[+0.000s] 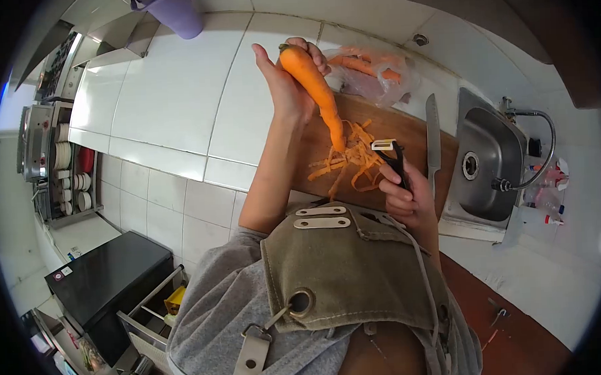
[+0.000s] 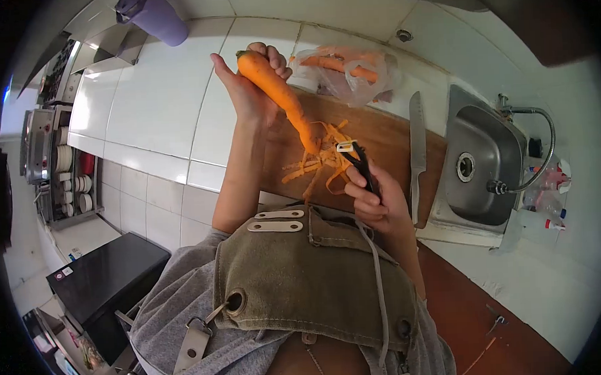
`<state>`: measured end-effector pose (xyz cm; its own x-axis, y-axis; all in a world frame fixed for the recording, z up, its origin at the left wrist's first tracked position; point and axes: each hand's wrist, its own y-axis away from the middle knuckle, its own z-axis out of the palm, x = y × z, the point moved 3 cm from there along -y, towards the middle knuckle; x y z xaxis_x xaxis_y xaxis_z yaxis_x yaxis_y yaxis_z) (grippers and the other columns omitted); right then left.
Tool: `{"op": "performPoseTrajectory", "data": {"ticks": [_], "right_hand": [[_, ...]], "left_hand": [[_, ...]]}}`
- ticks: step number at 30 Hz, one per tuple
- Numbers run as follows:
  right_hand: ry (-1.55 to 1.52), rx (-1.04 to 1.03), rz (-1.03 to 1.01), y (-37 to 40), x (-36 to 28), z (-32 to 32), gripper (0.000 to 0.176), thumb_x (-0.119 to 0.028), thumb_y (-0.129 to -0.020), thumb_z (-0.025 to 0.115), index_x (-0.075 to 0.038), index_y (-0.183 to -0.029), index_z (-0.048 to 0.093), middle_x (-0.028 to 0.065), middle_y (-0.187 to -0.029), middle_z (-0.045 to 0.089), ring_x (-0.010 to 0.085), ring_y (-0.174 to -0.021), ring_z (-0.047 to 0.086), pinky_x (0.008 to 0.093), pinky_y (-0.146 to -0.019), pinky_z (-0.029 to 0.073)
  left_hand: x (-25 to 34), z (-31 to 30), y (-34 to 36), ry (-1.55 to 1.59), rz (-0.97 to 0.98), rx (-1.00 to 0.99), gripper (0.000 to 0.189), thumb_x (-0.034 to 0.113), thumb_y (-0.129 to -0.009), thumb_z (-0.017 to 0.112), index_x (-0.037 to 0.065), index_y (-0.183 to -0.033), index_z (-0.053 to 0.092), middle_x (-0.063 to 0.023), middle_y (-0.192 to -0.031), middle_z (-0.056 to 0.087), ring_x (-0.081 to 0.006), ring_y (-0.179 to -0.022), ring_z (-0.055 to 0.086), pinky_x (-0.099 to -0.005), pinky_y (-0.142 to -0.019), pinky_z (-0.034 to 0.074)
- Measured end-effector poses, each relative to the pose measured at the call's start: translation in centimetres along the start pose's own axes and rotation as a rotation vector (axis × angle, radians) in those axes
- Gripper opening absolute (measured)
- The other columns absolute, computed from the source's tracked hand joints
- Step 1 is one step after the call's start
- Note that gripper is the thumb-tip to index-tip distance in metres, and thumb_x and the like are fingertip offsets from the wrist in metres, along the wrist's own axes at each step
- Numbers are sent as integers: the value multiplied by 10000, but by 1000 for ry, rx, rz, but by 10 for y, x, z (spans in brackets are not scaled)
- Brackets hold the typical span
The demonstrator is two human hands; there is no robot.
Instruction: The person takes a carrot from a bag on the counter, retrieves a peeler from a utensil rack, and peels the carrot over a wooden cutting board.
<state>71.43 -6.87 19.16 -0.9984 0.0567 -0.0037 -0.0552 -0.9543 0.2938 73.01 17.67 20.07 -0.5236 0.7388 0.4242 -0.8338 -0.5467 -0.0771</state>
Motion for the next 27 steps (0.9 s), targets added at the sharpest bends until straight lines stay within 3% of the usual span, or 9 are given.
{"op": "performPoseTrajectory", "data": {"ticks": [2, 3, 5, 8, 10, 12, 19, 21, 27], "right_hand": [[378, 164, -169, -1, 1, 14, 351, -363, -979, 324, -82, -784, 403, -15, -527, 375, 37, -317, 281, 172, -293, 211], [379, 162, -170, -3, 2, 23, 351, -363, -979, 324, -82, -784, 403, -15, -527, 375, 37, -317, 281, 172, -293, 211], [900, 351, -378, -7, -5, 40, 325, -323, -972, 381, -64, -792, 461, -18, -528, 399, 34, -367, 315, 182, -344, 244], [1387, 562, -614, -20, -10, 69, 274, -268, -956, 443, -51, -804, 512, -34, -525, 411, 25, -433, 355, 189, -398, 279], [1446, 594, -673, -30, -14, 80, 247, -232, -932, 498, -24, -803, 528, -4, -512, 412, 42, -473, 395, 224, -433, 308], [1752, 628, -857, -37, -21, 89, 292, -261, -919, 518, 2, -790, 533, 50, -503, 419, 88, -458, 408, 269, -438, 320], [1818, 737, -859, -49, -24, 116, 331, -297, -907, 531, 12, -792, 546, 108, -516, 464, 171, -439, 430, 310, -449, 337], [1928, 688, -1003, -49, -22, 117, 344, -307, -904, 535, 14, -783, 549, 125, -523, 481, 208, -437, 447, 327, -451, 349], [1953, 738, -928, -38, -15, 105, 331, -301, -903, 538, 13, -799, 557, 161, -572, 524, 299, -490, 505, 363, -489, 388]], "left_hand": [[-3, 2, 0, -20, 4, -19, 547, 614, -890, 296, 89, -795, 416, -58, -699, 422, -173, -640, 389, -287, -595, 363], [-4, 6, 1, -93, -3, 0, 544, 613, -891, 294, 91, -798, 416, -55, -705, 425, -172, -646, 396, -290, -598, 365], [-8, 15, 5, -195, -4, 9, 542, 598, -906, 275, 89, -797, 423, -49, -717, 428, -166, -663, 413, -282, -592, 369], [-14, 26, 8, -326, 18, -38, 542, 567, -929, 249, 77, -786, 431, -50, -719, 431, -162, -670, 419, -270, -588, 374], [-13, 28, 11, -391, -16, -44, 553, 536, -949, 207, 65, -785, 445, -53, -724, 452, -157, -676, 438, -271, -605, 395], [-15, 32, 13, -518, -18, -86, 560, 526, -955, 185, 64, -799, 459, -55, -731, 478, -151, -683, 472, -279, -631, 416], [-27, 33, 17, -537, 29, -159, 599, 509, -964, 172, 44, -801, 512, -36, -694, 533, -105, -646, 485, -249, -619, 404], [-26, 35, 16, -526, 61, -221, 590, 503, -967, 176, 44, -806, 510, -33, -694, 529, -103, -654, 483, -249, -620, 400], [-27, 38, 18, -620, 21, -205, 574, 529, -952, 167, 45, -790, 430, -77, -697, 483, -162, -672, 461, -283, -632, 395]]}}
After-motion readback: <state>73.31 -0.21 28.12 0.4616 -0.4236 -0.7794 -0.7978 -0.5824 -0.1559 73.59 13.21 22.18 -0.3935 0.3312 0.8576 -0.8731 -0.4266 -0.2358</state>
